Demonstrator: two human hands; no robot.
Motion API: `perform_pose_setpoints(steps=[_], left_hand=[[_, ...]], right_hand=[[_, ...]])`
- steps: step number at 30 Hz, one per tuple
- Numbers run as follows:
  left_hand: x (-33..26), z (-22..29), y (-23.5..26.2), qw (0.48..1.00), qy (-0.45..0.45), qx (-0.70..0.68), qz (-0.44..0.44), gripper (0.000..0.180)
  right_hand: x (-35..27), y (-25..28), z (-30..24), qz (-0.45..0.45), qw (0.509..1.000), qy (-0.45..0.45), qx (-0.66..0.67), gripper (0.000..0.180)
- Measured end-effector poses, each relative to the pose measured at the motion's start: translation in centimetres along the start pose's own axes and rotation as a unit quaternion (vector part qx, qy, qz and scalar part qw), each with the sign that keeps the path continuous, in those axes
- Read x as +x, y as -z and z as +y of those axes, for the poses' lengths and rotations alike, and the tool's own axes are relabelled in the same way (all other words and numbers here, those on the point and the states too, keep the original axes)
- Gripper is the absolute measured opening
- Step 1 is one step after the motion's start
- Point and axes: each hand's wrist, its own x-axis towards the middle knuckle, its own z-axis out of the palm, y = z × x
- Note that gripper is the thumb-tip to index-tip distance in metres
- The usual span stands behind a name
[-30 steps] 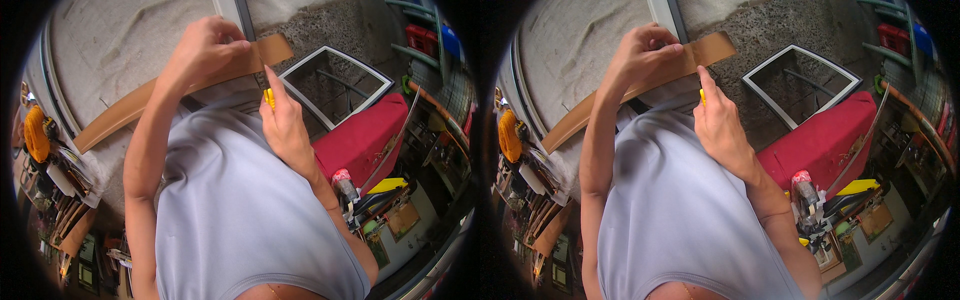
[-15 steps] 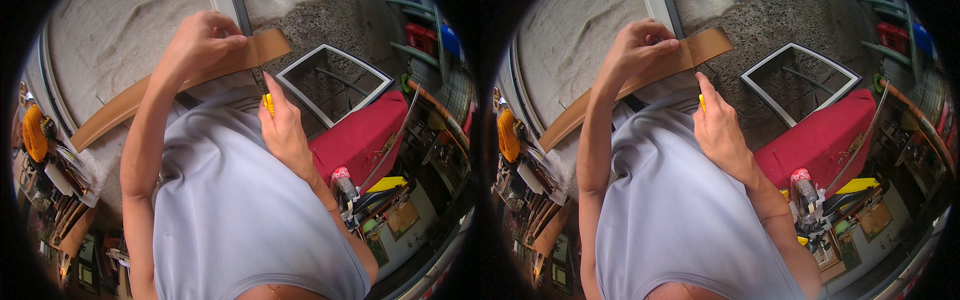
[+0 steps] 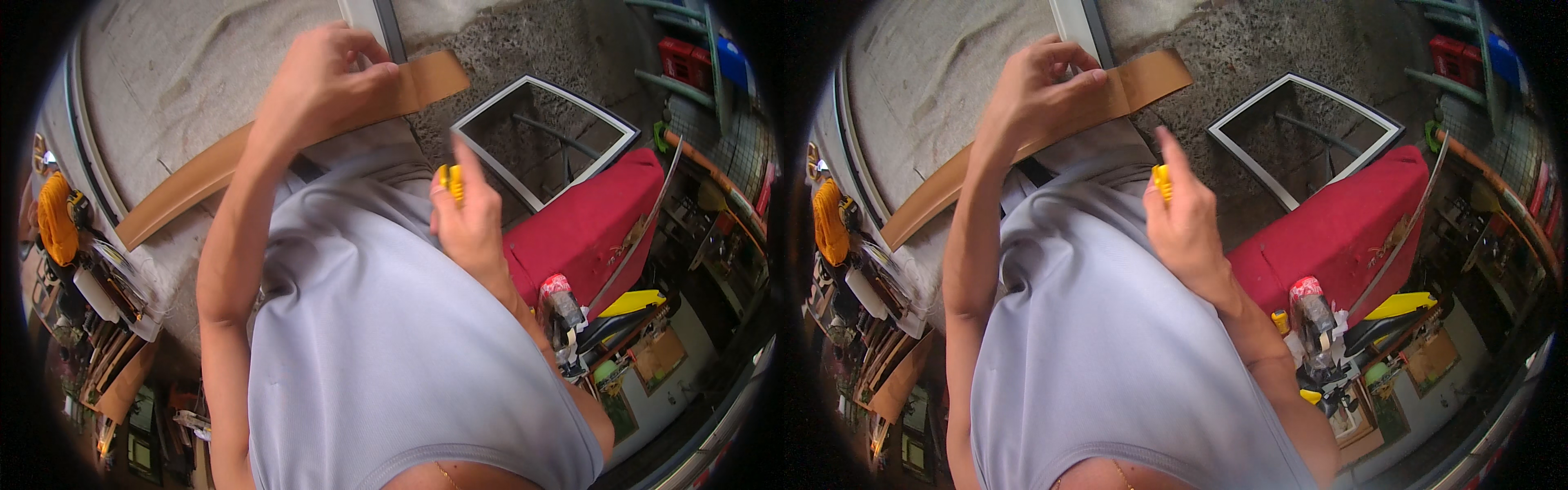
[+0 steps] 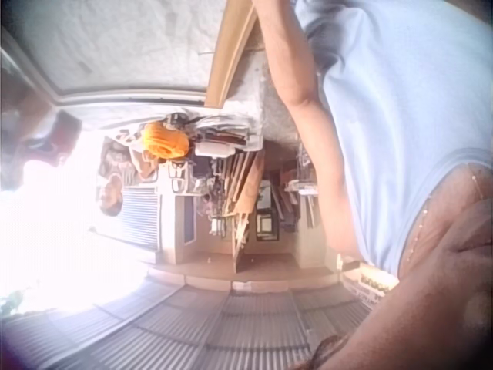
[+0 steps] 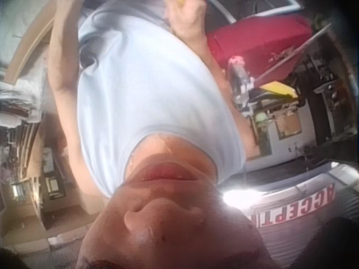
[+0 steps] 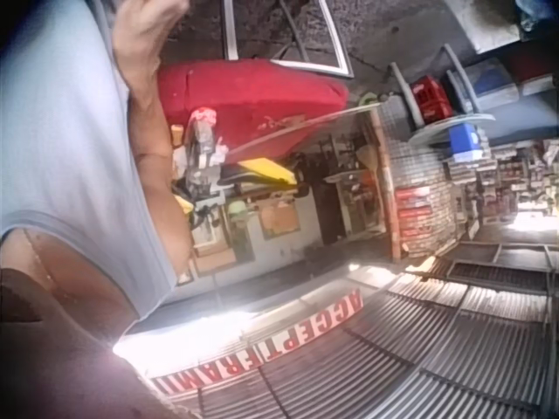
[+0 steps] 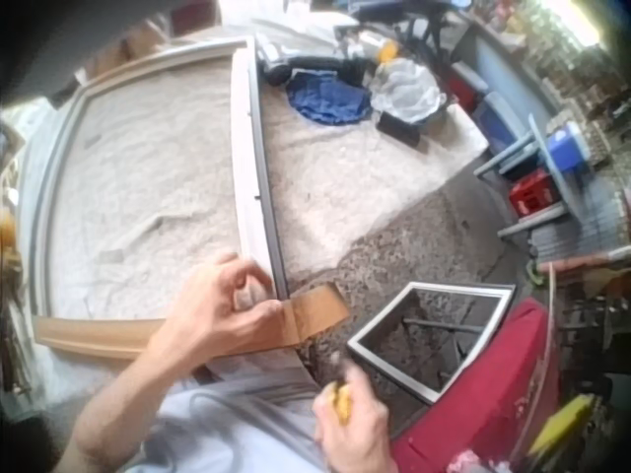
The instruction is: The person assembles a rectangular frame by applying brown tape to its edges. They measure, cut, and press the tape along each side, then trim excess with a utility knife. The process is repeated for multiple sides of the frame.
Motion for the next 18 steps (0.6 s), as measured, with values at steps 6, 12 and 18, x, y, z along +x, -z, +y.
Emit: perform_pose_setpoints(steps=[6,12,18], left_hand=[[-3.6,2.7,-2.2,0.955,-0.116,0.219,0.161,0.028],[-4.0,2.2,-2.7,0.947,-0.123,0.229,0.187,0.017],[-3.9,1.8,-3.2,0.95,-0.121,0.191,0.217,0.021]], right_hand=[[6.6,-1.4,1.0,0.175,0.936,-0.034,0.303,0.05],[8.2,-1.7,-0.5,0.328,0.855,0.068,0.396,0.055],[12.3,6.9,-5.4,0.397,0.81,0.406,-0.149,0.037]])
